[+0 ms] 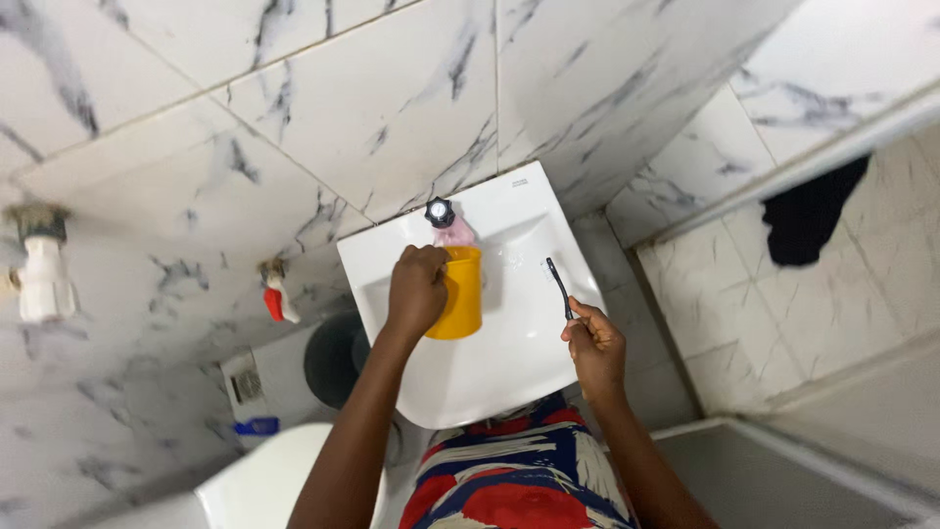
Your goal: The person cleans a toothbrush using a small yellow cup and water from a bathroom sink, rubbing the bristles and handle while rinsing them.
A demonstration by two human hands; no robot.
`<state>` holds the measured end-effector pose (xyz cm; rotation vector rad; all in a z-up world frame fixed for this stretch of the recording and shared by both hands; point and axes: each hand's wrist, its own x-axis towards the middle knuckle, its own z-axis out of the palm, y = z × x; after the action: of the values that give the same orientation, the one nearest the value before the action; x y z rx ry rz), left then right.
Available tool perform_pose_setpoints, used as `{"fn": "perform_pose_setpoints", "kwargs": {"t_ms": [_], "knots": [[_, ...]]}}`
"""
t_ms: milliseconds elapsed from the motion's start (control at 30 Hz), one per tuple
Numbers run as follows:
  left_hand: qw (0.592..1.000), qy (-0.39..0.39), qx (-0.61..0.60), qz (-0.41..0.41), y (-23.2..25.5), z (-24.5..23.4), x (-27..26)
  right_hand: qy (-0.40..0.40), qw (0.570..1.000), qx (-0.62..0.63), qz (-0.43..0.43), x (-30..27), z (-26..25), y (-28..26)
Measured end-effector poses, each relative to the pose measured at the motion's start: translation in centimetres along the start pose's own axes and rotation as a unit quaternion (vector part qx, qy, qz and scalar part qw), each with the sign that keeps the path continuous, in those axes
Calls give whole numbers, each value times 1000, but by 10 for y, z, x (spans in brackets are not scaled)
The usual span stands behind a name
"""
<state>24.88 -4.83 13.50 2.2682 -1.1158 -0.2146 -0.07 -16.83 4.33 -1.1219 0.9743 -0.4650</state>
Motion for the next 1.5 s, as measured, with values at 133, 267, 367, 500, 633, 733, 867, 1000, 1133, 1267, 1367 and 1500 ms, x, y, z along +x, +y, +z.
{"fn": "perform_pose_setpoints", "kwargs": {"t_ms": [133,267,367,500,633,733,867,1000,1133,1267,1367,1500], "knots": [[996,54,40,-55,21,6,-18,-75,997,-21,-15,35,-45,-2],[991,100,52,-73,43,15,-41,-104,990,-84,36,54,-73,-10],[985,109,71,-111,55,24,-63,-151,980,-133,4,60,-85,-16],[978,99,99,-153,48,36,-77,-163,977,-130,48,66,-82,-15],[974,105,109,-170,17,47,-86,-188,969,-144,75,66,-77,-5],[970,112,154,-152,-20,48,-78,-212,964,-142,77,64,-73,3],[965,86,175,-174,-58,42,-52,-245,958,-142,42,60,-65,1],[966,82,171,-178,-77,31,-46,-249,956,-155,24,54,-52,-12],[966,100,178,-161,-78,15,-65,-228,953,-195,43,44,-38,-16],[963,146,185,-128,-65,-2,-94,-249,954,-162,41,36,-24,-11],[965,153,168,-130,-56,-16,-114,-256,946,-193,50,32,-11,-8],[968,162,142,-128,-50,-31,-133,-247,943,-209,70,22,7,-6]]}}
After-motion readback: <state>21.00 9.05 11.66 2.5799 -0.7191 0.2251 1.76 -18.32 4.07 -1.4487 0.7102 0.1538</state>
